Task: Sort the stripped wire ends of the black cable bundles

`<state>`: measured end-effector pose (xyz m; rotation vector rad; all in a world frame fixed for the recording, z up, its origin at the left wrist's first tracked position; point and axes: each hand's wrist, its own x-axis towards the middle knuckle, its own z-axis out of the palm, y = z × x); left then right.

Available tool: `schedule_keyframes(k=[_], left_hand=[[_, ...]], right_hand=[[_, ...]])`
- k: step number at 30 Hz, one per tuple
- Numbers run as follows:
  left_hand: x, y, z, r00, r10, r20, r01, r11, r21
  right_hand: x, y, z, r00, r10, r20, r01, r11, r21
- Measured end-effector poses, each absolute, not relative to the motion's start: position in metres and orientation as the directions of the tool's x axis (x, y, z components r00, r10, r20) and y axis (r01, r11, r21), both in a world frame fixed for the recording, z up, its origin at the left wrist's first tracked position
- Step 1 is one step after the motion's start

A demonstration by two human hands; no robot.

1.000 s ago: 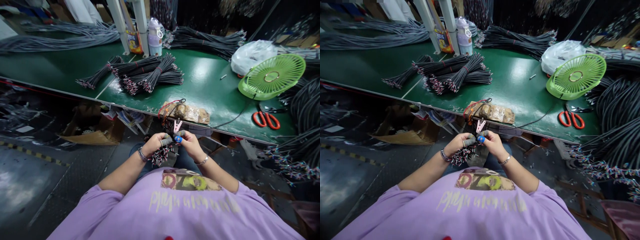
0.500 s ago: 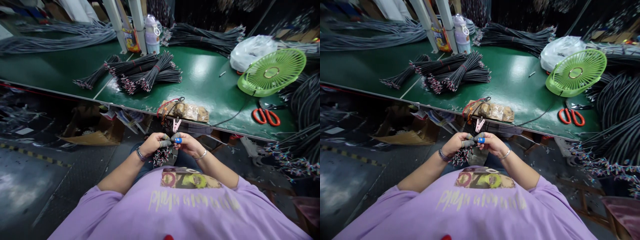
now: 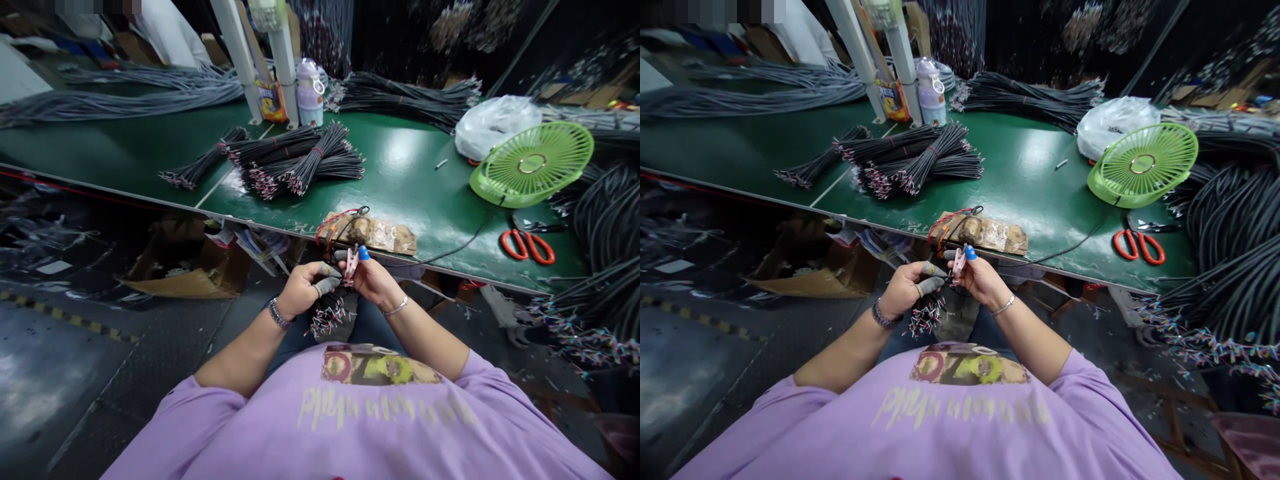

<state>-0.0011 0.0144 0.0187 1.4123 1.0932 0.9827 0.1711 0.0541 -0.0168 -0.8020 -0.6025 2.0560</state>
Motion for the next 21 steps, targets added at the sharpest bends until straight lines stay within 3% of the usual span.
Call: schedule_keyframes(k=[5,10,21], left_hand=[[0.004,0.019,0.012,0.246,0.969,-0.032,0.057,0.019,0.998],[0.007,0.022,0.007,0.268,0.962,-0.049,0.066,0.033,0.997],[0.009,0.018,0.012,0.247,0.966,-0.082,-0.05,0.098,0.994]], right_hand=[[0.164,0.053,-0.013,-0.415,0.832,-0.367,-0.599,-0.554,-0.578],[0.16,0.052,-0.011,-0.375,0.851,-0.367,-0.626,-0.524,-0.578],[0.172,0.044,-0.025,-0.477,0.826,-0.301,-0.629,-0.56,-0.539]])
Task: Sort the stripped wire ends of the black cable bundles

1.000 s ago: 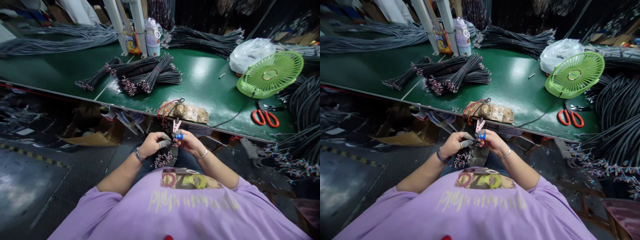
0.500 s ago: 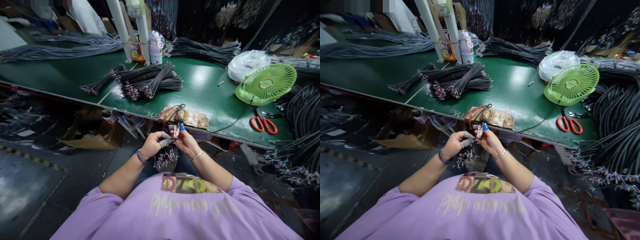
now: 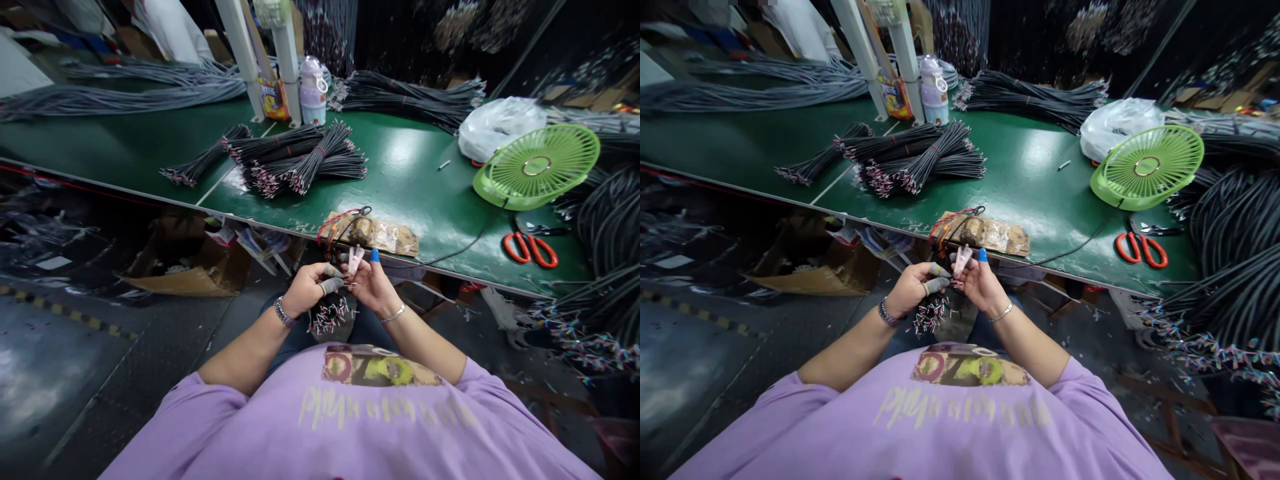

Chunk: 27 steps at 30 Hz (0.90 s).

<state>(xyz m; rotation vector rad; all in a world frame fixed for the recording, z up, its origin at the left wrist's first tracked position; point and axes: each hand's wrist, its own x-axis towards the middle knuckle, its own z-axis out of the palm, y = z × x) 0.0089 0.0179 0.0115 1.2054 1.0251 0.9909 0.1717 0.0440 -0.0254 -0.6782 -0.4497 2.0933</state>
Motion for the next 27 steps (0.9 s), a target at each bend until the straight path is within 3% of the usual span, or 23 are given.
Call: schedule_keyframes(k=[3,5,7,12,18,23,27], left_hand=[[-0.005,0.015,0.008,0.219,0.967,-0.13,-0.163,0.167,0.972],[-0.021,0.016,0.003,0.212,0.967,-0.142,-0.356,0.212,0.91],[-0.041,0.019,-0.003,0.175,0.982,-0.063,-0.579,0.155,0.8],[-0.088,0.014,-0.004,-0.057,0.998,0.0,-0.768,-0.044,0.639],[-0.121,-0.006,0.008,-0.215,0.966,0.143,-0.845,-0.257,0.47],[-0.125,-0.013,0.014,-0.251,0.947,0.2,-0.81,-0.319,0.493],[-0.109,-0.024,0.019,-0.184,0.978,0.1,-0.784,-0.207,0.585]], right_hand=[[0.182,0.04,-0.036,-0.488,0.809,-0.328,-0.617,-0.586,-0.525],[0.189,0.037,-0.044,-0.493,0.796,-0.351,-0.604,-0.603,-0.521],[0.197,0.033,-0.051,-0.47,0.789,-0.396,-0.6,-0.615,-0.512],[0.209,0.025,-0.056,-0.393,0.788,-0.474,-0.616,-0.609,-0.5],[0.212,0.014,-0.042,-0.331,0.821,-0.465,-0.629,-0.559,-0.539],[0.212,0.0,-0.033,-0.293,0.854,-0.43,-0.582,-0.516,-0.628],[0.214,-0.016,-0.029,-0.217,0.911,-0.35,-0.459,-0.411,-0.787]])
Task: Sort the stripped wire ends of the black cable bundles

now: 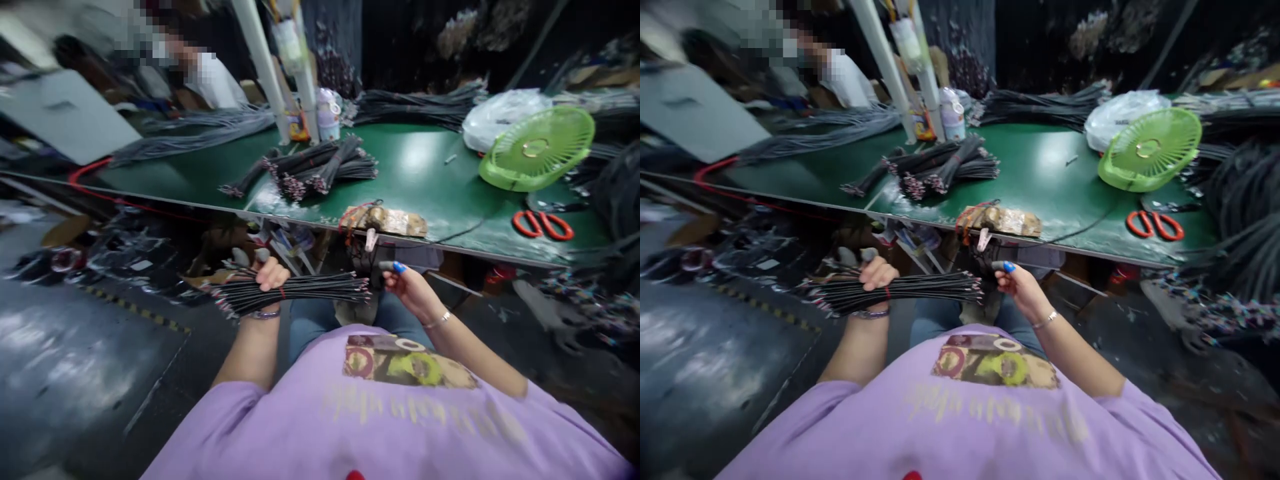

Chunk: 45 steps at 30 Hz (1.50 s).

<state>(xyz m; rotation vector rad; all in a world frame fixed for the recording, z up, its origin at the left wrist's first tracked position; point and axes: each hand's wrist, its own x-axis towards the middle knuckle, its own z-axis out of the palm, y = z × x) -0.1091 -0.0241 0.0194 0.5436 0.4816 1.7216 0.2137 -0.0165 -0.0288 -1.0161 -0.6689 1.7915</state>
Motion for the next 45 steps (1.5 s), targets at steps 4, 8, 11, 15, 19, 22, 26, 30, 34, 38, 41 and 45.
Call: schedule_keyframes(k=[4,8,11,15,19,22,26,30,34,38,41,45], left_hand=[[-0.091,-0.033,0.019,-0.125,0.992,0.032,-0.791,-0.119,0.6],[-0.082,-0.036,0.008,-0.091,0.996,0.013,-0.815,-0.082,0.573],[-0.077,-0.039,0.002,-0.069,0.998,-0.001,-0.83,-0.057,0.555],[-0.07,-0.044,0.005,-0.06,0.998,-0.018,-0.837,-0.041,0.546],[-0.063,-0.048,0.008,-0.045,0.998,-0.041,-0.842,-0.016,0.54],[-0.059,-0.047,0.004,-0.04,0.998,-0.041,-0.857,-0.013,0.516],[-0.053,-0.042,-0.003,-0.038,0.998,-0.043,-0.885,-0.013,0.465],[-0.049,-0.045,0.005,-0.029,0.999,-0.034,-0.901,-0.011,0.435],[-0.047,-0.049,0.018,-0.025,0.995,-0.095,-0.924,0.013,0.382],[-0.042,-0.047,0.032,-0.062,0.986,-0.152,-0.93,-0.002,0.368],[-0.034,-0.044,0.041,-0.109,0.979,-0.173,-0.884,-0.016,0.467],[-0.029,-0.035,0.046,-0.081,0.997,-0.007,-0.806,-0.061,0.589]], right_hand=[[0.217,-0.03,-0.031,-0.223,0.952,-0.209,-0.156,-0.246,-0.957],[0.214,-0.04,-0.031,-0.346,0.934,0.084,0.213,0.165,-0.963],[0.206,-0.047,-0.029,-0.466,0.831,0.305,0.439,0.516,-0.735],[0.196,-0.053,-0.025,-0.579,0.699,0.421,0.607,0.713,-0.35],[0.189,-0.056,-0.019,-0.641,0.627,0.443,0.605,0.768,-0.211],[0.182,-0.055,-0.015,-0.713,0.57,0.409,0.548,0.816,-0.183],[0.173,-0.05,-0.02,-0.761,0.58,0.29,0.519,0.813,-0.264],[0.168,-0.042,-0.038,-0.71,0.691,0.137,0.572,0.679,-0.461],[0.162,-0.042,-0.055,-0.664,0.741,0.102,0.492,0.536,-0.686],[0.156,-0.044,-0.06,-0.64,0.762,0.102,0.303,0.372,-0.878],[0.154,-0.039,-0.054,-0.647,0.752,0.126,0.157,0.293,-0.943],[0.154,-0.03,-0.038,-0.664,0.74,0.109,0.038,0.179,-0.983]])
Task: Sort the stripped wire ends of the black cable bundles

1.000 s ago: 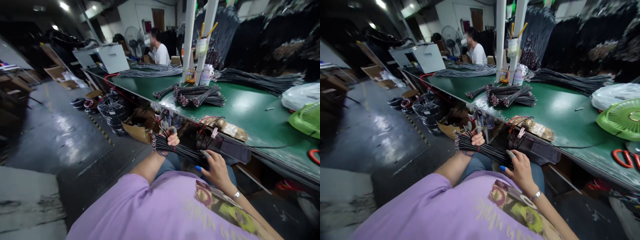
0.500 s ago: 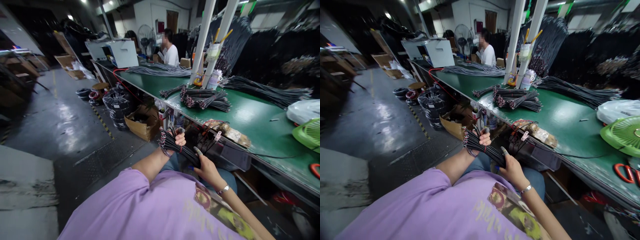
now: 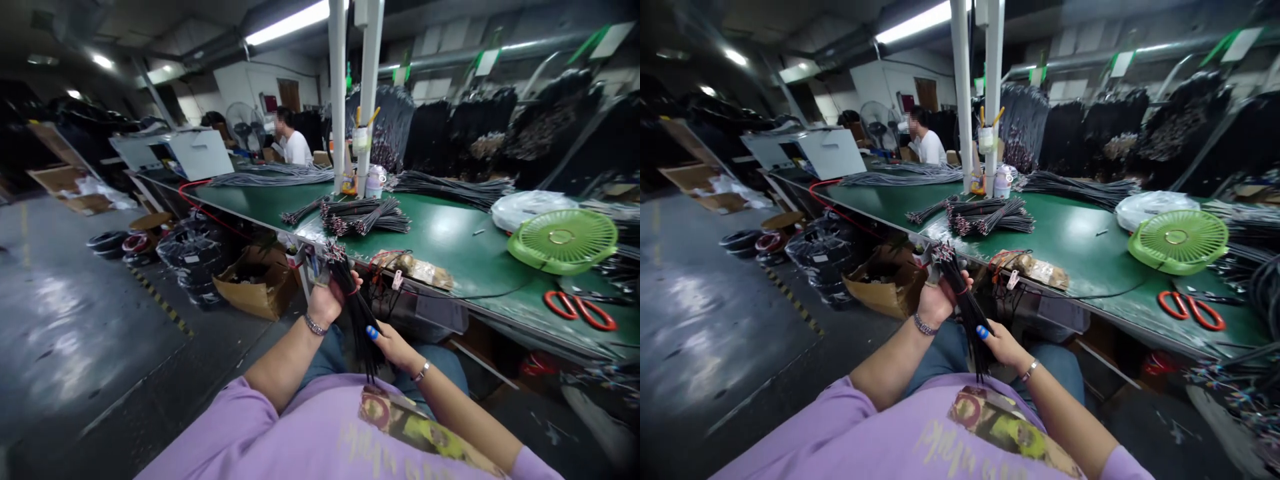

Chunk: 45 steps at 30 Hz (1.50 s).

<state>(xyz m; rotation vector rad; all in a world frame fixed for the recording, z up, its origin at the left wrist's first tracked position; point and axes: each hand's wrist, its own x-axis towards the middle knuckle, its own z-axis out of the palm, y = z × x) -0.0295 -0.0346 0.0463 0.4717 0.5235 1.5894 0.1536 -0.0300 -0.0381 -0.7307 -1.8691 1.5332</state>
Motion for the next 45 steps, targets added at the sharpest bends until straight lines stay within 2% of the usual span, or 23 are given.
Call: schedule_keyframes(k=[3,7,9,11,14,19,22,26,28,31,35,37,40,45], left_hand=[[-0.034,-0.022,0.049,0.046,0.991,0.124,-0.748,-0.048,0.662],[-0.039,-0.004,0.06,0.181,0.973,0.142,-0.706,0.028,0.708],[-0.037,0.002,0.069,0.163,0.977,0.138,-0.71,0.02,0.704],[-0.035,0.007,0.077,0.115,0.985,0.13,-0.711,-0.01,0.703],[-0.033,0.015,0.085,0.047,0.992,0.117,-0.709,-0.049,0.704],[-0.024,0.021,0.071,-0.082,0.996,0.034,-0.664,-0.08,0.743],[-0.007,0.007,0.044,-0.153,0.988,-0.031,-0.567,-0.062,0.822],[0.007,-0.019,0.019,-0.081,0.991,-0.106,-0.525,0.048,0.85],[0.002,-0.024,0.023,-0.037,0.996,-0.08,-0.523,0.049,0.851],[-0.019,-0.02,0.043,-0.121,0.993,0.001,-0.617,-0.076,0.784],[-0.037,-0.014,0.064,-0.144,0.989,-0.029,-0.703,-0.082,0.706],[-0.033,-0.018,0.064,-0.147,0.989,0.002,-0.666,-0.101,0.739],[-0.018,-0.03,0.058,-0.215,0.972,0.097,-0.508,-0.196,0.839],[-0.005,-0.044,0.054,-0.086,0.977,0.197,-0.347,-0.215,0.913]], right_hand=[[0.148,-0.026,-0.027,-0.686,0.728,0.018,-0.034,-0.007,-0.999],[0.133,-0.026,-0.018,-0.755,0.635,-0.166,-0.067,-0.326,-0.943],[0.128,-0.029,-0.018,-0.765,0.631,-0.129,-0.167,-0.387,-0.907],[0.125,-0.031,-0.019,-0.828,0.557,-0.063,-0.253,-0.472,-0.844],[0.124,-0.037,-0.024,-0.89,0.455,-0.014,-0.285,-0.582,-0.762],[0.123,-0.049,-0.03,-0.761,0.639,-0.113,-0.336,-0.536,-0.775],[0.122,-0.055,-0.032,-0.716,0.676,-0.172,-0.34,-0.554,-0.76],[0.126,-0.055,-0.034,-0.708,0.678,-0.198,-0.326,-0.562,-0.76],[0.131,-0.053,-0.036,-0.75,0.636,-0.182,-0.292,-0.564,-0.772],[0.138,-0.049,-0.042,-0.832,0.536,-0.139,-0.242,-0.578,-0.78],[0.144,-0.048,-0.058,-0.881,0.464,-0.099,-0.23,-0.601,-0.765],[0.147,-0.048,-0.069,-0.878,0.467,-0.108,-0.231,-0.609,-0.759],[0.154,-0.049,-0.085,-0.864,0.489,-0.122,-0.23,-0.597,-0.768],[0.165,-0.05,-0.098,-0.87,0.485,-0.087,-0.242,-0.575,-0.782]])
